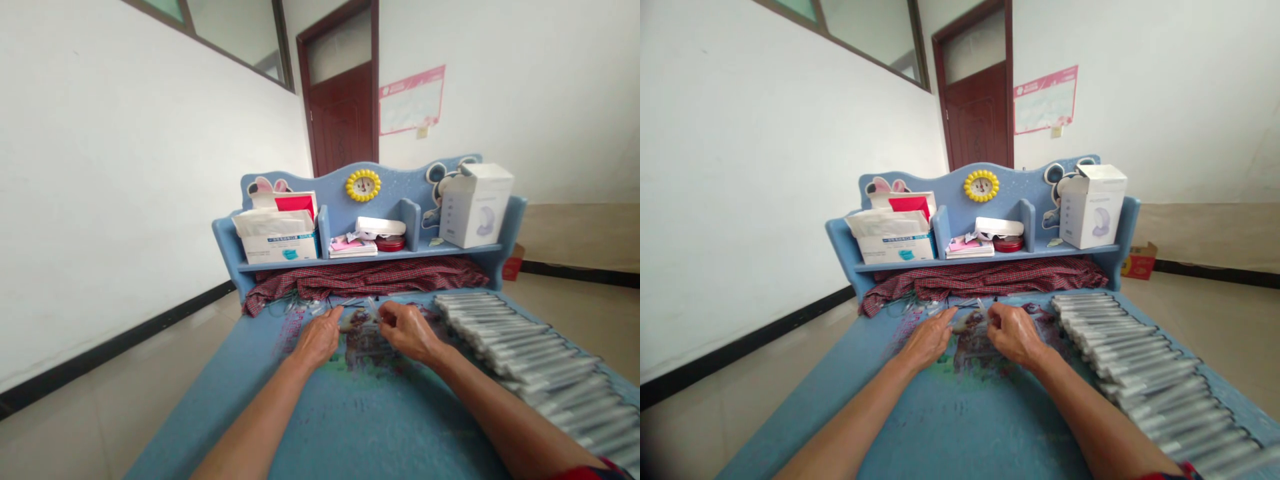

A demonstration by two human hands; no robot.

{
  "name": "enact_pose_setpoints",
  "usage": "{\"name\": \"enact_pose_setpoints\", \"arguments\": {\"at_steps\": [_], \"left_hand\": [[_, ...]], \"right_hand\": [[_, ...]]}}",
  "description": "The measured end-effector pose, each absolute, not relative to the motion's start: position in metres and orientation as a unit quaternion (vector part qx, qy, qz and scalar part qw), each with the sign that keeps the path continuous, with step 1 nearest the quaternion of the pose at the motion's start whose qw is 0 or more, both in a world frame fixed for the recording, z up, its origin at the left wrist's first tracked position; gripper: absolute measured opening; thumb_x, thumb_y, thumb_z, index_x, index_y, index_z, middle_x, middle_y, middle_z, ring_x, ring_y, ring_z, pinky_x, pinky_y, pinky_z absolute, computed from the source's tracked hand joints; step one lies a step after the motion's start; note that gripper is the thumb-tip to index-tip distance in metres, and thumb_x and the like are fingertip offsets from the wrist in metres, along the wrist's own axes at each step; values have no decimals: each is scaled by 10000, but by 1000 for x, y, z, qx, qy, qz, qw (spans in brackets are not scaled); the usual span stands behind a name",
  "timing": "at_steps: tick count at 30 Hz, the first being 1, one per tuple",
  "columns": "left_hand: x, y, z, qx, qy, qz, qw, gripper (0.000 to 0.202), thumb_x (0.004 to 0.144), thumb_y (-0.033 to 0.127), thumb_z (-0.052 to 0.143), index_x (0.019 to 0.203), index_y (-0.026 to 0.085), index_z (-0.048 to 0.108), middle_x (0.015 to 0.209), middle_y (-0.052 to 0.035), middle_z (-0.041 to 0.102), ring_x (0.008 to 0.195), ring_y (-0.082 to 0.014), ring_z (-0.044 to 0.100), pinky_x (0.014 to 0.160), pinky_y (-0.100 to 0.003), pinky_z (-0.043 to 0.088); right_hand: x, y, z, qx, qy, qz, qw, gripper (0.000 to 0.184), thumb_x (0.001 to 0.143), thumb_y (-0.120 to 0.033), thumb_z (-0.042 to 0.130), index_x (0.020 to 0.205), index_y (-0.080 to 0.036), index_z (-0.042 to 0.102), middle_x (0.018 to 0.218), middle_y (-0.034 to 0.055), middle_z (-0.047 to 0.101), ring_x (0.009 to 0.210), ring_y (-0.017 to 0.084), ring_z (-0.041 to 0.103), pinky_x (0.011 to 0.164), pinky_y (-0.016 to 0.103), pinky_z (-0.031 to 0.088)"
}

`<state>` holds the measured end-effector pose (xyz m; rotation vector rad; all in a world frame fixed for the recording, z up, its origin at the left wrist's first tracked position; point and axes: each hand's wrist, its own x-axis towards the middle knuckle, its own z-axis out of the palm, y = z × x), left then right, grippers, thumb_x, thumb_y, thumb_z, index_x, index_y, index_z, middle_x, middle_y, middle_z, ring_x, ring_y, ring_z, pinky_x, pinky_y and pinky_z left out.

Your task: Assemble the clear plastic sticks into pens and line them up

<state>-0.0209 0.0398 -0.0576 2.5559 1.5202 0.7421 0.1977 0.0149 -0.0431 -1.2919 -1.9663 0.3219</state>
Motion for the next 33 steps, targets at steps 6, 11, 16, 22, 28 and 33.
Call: {"name": "enact_pose_setpoints", "arguments": {"at_steps": [6, 11, 16, 22, 28, 33], "left_hand": [[-22, 34, -50, 751, 449, 419, 243, 497, 747, 93, 388, 1243, 129, 380, 1169, -168, 572, 1040, -201, 575, 922, -385, 421], [-16, 21, -39, 696, 423, 467, 345, 501, 739, 68, 364, 1237, 125, 343, 1214, -192, 535, 1078, -214, 551, 931, -410, 410], [-8, 15, -42, 725, 404, 473, 295, 530, 733, 30, 349, 1248, 152, 330, 1252, -158, 513, 1131, -182, 508, 982, -391, 375], [2, 5, -38, 741, 392, 482, 256, 505, 751, 45, 385, 1238, 172, 356, 1243, -127, 526, 1131, -174, 507, 972, -370, 395], [0, 0, -8, 563, 395, 622, 373, 320, 686, 145, 607, 995, 145, 522, 948, -100, 664, 839, -194, 649, 729, -298, 504], [-19, 6, 11, 411, 348, 696, 474, 270, 623, 94, 669, 874, 120, 573, 824, -68, 679, 742, -150, 653, 592, -200, 493]], "right_hand": [[197, 9, -38, -499, -769, 150, 370, 109, 682, -183, 469, 715, -181, 573, 533, -33, 495, 505, 94, 417, 502, 197, 284], [185, -4, -29, -454, -793, 227, 336, 120, 662, -159, 488, 689, -163, 605, 543, -19, 536, 522, 99, 460, 489, 191, 294], [176, -10, -29, -455, -801, 226, 318, 103, 655, -154, 500, 663, -161, 603, 529, -17, 537, 543, 107, 473, 499, 195, 298], [177, -6, -34, -465, -791, 206, 340, 124, 669, -163, 497, 712, -169, 614, 548, -16, 560, 536, 110, 482, 510, 203, 307], [189, 5, -40, -510, -787, 130, 322, 173, 720, -201, 476, 807, -195, 625, 571, -7, 589, 530, 118, 492, 518, 211, 300], [194, 8, -43, -523, -807, 31, 271, 223, 747, -203, 465, 903, -211, 625, 784, 47, 660, 712, 158, 574, 615, 227, 328]]}}
